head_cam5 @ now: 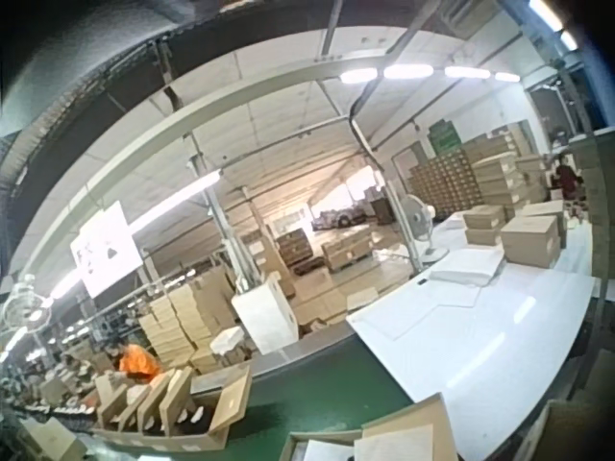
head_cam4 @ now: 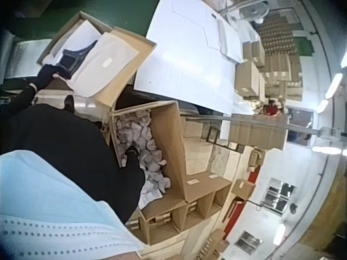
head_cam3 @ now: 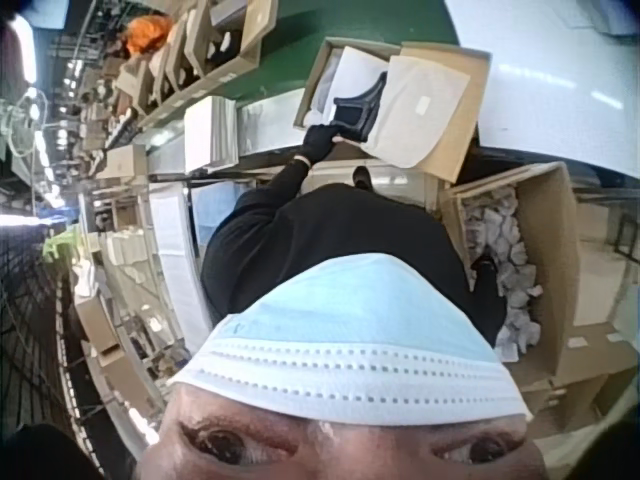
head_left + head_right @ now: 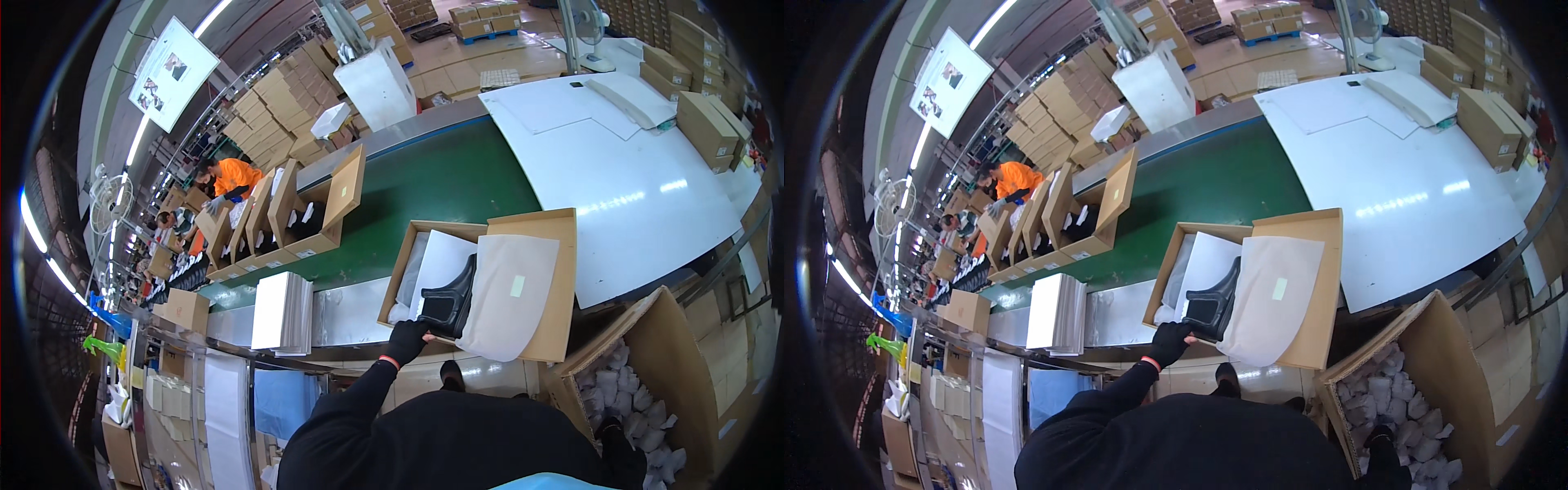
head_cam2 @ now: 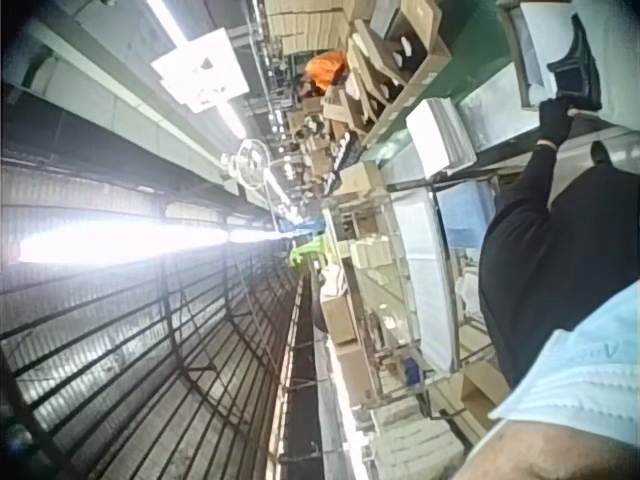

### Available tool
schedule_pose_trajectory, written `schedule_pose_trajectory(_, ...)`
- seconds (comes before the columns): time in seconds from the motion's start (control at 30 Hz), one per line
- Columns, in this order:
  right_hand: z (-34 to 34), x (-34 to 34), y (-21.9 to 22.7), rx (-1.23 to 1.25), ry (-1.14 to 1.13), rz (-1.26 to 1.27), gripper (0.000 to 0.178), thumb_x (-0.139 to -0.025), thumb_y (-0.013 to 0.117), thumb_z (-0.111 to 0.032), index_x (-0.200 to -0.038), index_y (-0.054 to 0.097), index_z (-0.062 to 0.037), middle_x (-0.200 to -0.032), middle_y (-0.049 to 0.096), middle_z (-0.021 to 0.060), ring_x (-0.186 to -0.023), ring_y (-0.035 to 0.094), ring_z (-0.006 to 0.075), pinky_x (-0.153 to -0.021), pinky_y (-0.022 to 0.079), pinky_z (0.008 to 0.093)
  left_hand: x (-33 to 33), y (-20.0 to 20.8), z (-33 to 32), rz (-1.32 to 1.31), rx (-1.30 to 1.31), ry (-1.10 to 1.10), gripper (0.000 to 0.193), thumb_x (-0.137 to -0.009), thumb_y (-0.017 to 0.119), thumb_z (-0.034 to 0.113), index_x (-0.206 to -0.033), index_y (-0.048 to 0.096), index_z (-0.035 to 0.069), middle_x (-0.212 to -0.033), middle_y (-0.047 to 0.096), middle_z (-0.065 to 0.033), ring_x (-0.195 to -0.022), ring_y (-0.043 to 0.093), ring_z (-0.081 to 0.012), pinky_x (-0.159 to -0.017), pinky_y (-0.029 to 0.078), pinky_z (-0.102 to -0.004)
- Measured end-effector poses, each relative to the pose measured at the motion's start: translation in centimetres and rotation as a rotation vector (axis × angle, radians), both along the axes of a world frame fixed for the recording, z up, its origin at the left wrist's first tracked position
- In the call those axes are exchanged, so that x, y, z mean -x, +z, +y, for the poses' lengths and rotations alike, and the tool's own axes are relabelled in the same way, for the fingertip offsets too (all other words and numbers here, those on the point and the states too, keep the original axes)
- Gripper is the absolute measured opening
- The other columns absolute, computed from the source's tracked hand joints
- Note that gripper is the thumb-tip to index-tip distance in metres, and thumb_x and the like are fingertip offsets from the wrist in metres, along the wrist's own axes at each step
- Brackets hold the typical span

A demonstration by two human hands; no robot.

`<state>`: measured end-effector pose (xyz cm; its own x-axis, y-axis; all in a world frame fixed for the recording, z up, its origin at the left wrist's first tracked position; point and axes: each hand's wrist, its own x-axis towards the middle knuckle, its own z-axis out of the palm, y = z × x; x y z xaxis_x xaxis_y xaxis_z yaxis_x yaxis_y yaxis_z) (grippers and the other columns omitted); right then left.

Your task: The person places white tissue paper into a cardboard box, inserts a pair of black shoes, and adds white paper stuffing to fill the space. The person then folds the tissue paper over the shoes and closes the box lid. This process is repeated for multiple pairs of shoes.

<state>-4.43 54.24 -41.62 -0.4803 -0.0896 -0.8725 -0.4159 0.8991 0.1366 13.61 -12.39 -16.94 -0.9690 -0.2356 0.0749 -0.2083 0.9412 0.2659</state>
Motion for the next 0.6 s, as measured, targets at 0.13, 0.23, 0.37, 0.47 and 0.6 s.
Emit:
schedule_pose_trajectory(0.13, 1.4, 0.4, -6.0, -0.196, -0.031, -0.173, 0.077, -0.059, 0.081, -0.049, -0.124, 0.060, -0.0138, -0.133, 0.055, 0.0132, -0.118, 0.054, 0.0321, -0.101, 0.043, 0.0420, -0.6, 0.9, 0.3, 0.020, -0.003, 0.001, 0.036, -0.088, 0.056, 0.046, -0.084, 0.061, 0.010, -0.076, 0.064, -0.0085, -0.075, 0.062, -0.0304, -0.067, 0.044, -0.0439)
schedule_pose_trajectory(0.23, 0.4, 0.6, -4.8, -0.046, 0.148, -0.103, 0.069, -0.067, 0.075, -0.049, -0.124, 0.061, -0.0116, -0.129, 0.057, 0.0140, -0.115, 0.056, 0.0311, -0.097, 0.045, 0.0417, -0.7, 1.0, 0.4, 0.056, -0.015, 0.023, 0.030, -0.083, 0.063, 0.040, -0.086, 0.066, 0.011, -0.076, 0.066, -0.0105, -0.074, 0.063, -0.0300, -0.066, 0.045, -0.0442)
schedule_pose_trajectory(0.37, -1.6, 3.4, -0.3, 0.117, 0.331, -0.059, 0.058, -0.080, 0.064, -0.043, -0.124, 0.059, -0.0059, -0.120, 0.062, 0.0131, -0.109, 0.060, 0.0270, -0.088, 0.049, 0.0371, -1.4, -0.1, -0.4, 0.073, -0.018, -0.021, 0.033, -0.086, 0.059, 0.044, -0.086, 0.061, 0.011, -0.077, 0.064, -0.0089, -0.075, 0.061, -0.0304, -0.067, 0.043, -0.0433)
schedule_pose_trajectory(0.47, -3.8, 5.8, 2.0, 0.095, 0.330, -0.001, 0.057, -0.081, 0.064, -0.043, -0.122, 0.060, -0.0049, -0.117, 0.062, 0.0140, -0.107, 0.061, 0.0277, -0.087, 0.049, 0.0377, -3.1, -0.2, -0.4, 0.074, -0.028, 0.018, 0.032, -0.086, 0.060, 0.045, -0.089, 0.061, 0.012, -0.077, 0.063, -0.0094, -0.073, 0.060, -0.0306, -0.066, 0.043, -0.0432)
schedule_pose_trajectory(0.6, -7.5, 8.9, 4.5, 0.093, 0.138, 0.230, 0.055, -0.081, 0.064, -0.042, -0.120, 0.060, -0.0036, -0.114, 0.062, 0.0151, -0.104, 0.061, 0.0285, -0.085, 0.050, 0.0383, -1.8, 0.1, -1.4, 0.116, 0.033, 0.017, 0.035, -0.087, 0.056, 0.049, -0.092, 0.060, 0.014, -0.076, 0.062, -0.0104, -0.073, 0.060, -0.0307, -0.065, 0.043, -0.0432)
